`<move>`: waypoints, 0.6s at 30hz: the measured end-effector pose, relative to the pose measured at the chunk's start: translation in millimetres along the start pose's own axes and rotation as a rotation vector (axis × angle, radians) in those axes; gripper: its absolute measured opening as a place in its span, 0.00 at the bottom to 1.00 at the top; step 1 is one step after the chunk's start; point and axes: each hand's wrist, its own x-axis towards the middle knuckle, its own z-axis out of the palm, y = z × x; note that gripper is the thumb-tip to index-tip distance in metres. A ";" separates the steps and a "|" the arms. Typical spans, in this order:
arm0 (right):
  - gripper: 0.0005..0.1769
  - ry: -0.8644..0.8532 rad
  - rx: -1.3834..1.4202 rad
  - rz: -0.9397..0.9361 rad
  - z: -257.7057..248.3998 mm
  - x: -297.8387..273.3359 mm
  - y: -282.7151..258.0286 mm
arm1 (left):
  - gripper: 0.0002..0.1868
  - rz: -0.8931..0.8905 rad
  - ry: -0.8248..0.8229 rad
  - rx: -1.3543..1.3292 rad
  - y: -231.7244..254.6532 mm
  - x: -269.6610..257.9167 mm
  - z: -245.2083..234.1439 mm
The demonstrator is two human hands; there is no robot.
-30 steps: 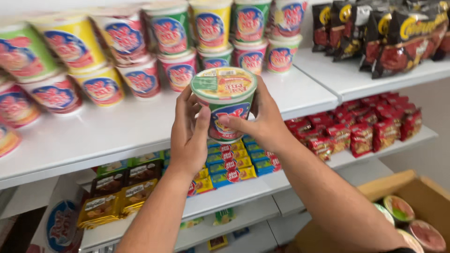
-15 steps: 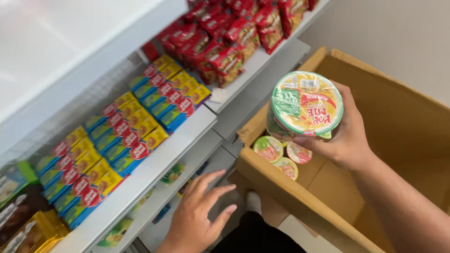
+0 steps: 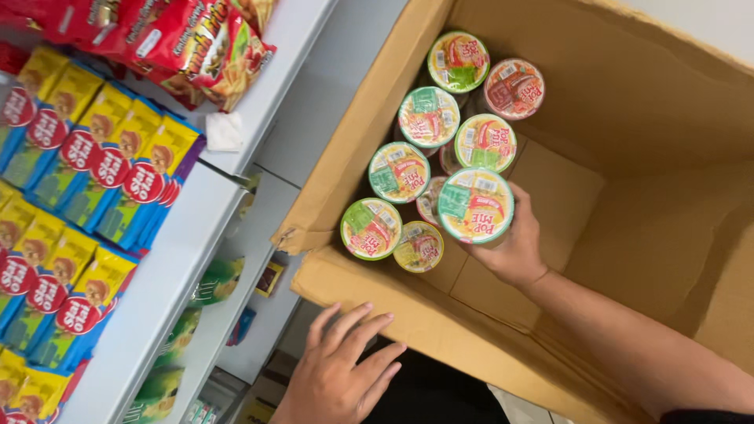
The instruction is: The person picks up noodle cups from a shelf and places them into a cardboard box on the floor.
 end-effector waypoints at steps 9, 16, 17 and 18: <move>0.49 -0.024 0.041 0.064 30.9 -3.1 46.1 | 0.06 -0.038 0.007 0.097 -10.2 -10.3 24.2; 0.46 -0.018 0.098 0.052 46.6 -2.6 64.5 | 0.10 -0.065 0.037 0.157 -11.1 -13.4 30.6; 0.46 -0.019 0.098 0.055 47.1 -2.0 64.1 | 0.10 -0.066 0.034 0.156 -11.6 -13.1 31.0; 0.47 -0.022 0.107 0.048 47.5 -1.6 63.3 | 0.09 -0.069 0.034 0.151 -11.9 -12.9 31.1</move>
